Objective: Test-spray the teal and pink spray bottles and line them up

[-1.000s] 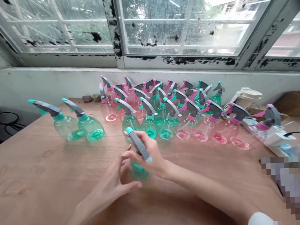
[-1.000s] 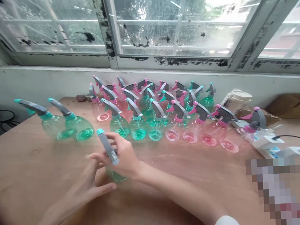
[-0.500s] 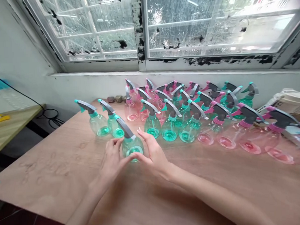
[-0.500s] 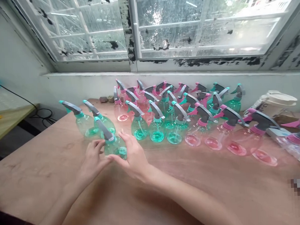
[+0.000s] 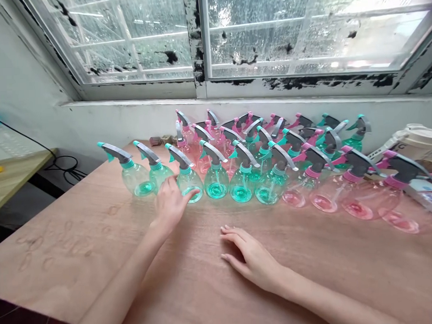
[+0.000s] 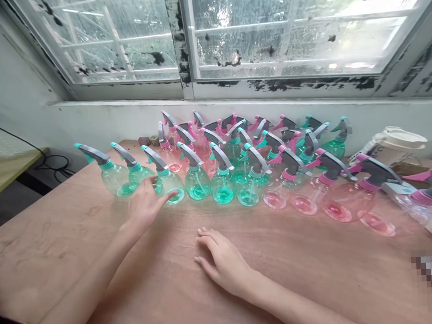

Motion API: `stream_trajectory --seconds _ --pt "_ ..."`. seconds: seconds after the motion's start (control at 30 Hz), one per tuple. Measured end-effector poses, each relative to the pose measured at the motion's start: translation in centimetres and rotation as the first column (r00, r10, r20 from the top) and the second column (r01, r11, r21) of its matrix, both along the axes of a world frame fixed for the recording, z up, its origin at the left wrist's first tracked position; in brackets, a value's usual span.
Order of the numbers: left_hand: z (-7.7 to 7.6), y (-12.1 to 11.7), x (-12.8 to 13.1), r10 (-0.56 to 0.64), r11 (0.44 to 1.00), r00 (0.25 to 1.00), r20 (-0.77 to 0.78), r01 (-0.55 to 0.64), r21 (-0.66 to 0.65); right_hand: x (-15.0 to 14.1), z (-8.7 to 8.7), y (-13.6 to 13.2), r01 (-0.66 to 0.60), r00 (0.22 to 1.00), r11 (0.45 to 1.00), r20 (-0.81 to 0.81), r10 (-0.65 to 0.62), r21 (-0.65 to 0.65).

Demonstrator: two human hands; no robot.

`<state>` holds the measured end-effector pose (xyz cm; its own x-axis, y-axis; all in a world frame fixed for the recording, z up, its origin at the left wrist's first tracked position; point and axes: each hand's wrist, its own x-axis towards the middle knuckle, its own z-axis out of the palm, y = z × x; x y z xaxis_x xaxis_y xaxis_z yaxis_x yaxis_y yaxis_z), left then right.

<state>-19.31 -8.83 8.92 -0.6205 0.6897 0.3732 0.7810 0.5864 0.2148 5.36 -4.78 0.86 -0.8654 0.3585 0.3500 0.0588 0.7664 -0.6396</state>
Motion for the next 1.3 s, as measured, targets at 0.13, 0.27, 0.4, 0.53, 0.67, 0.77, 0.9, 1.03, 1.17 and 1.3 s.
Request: stream_trajectory --seconds 0.13,0.27,0.4,0.53,0.67,0.77,0.9,1.03,1.17,1.3 --pt "0.5 0.6 0.3 0.033 0.999 0.998 -0.046 -0.035 -0.041 -0.2 0.2 0.0 -0.005 1.0 0.999 -0.006 0.005 0.042" --pt "0.7 1.0 0.6 0.056 0.998 0.995 -0.088 -0.06 -0.037 -0.2 0.3 -0.1 -0.011 1.0 0.999 -0.016 0.012 0.053" --pt "0.8 1.4 0.8 0.078 0.997 0.993 -0.092 -0.08 -0.023 -0.2 0.4 -0.1 -0.009 1.0 0.999 -0.03 0.01 0.05" --pt "0.4 1.7 0.7 0.064 0.997 0.994 -0.087 -0.061 0.038 -0.2 0.3 0.0 0.0 0.999 0.999 -0.033 0.002 0.045" --pt "-0.6 1.2 0.9 0.036 0.983 0.996 -0.081 -0.021 0.18 -0.1 0.3 0.0 -0.007 0.999 0.999 -0.035 0.009 0.051" --pt "-1.2 0.4 1.7 -0.044 0.941 0.994 -0.098 0.075 0.331 -0.1 0.3 0.0 -0.009 0.999 0.999 -0.036 0.011 0.049" --pt "-1.1 -0.1 3.5 -0.167 0.937 0.985 0.04 0.146 0.316 0.0 0.3 0.0 -0.007 1.0 0.999 -0.025 0.008 0.049" --pt "-0.4 1.2 4.6 -0.094 0.995 0.96 0.265 0.08 0.065 0.0 0.1 0.1 -0.017 1.0 0.997 -0.013 0.018 0.071" --pt "0.2 3.6 5.4 -0.033 0.995 0.964 0.264 0.057 -0.084 0.8 0.0 0.1 -0.03 1.0 0.993 0.006 0.03 0.11" --pt "0.9 5.2 5.8 0.024 0.991 0.981 0.19 0.002 -0.135 2.8 -0.1 0.3 -0.015 0.999 0.991 0.049 0.009 0.133"
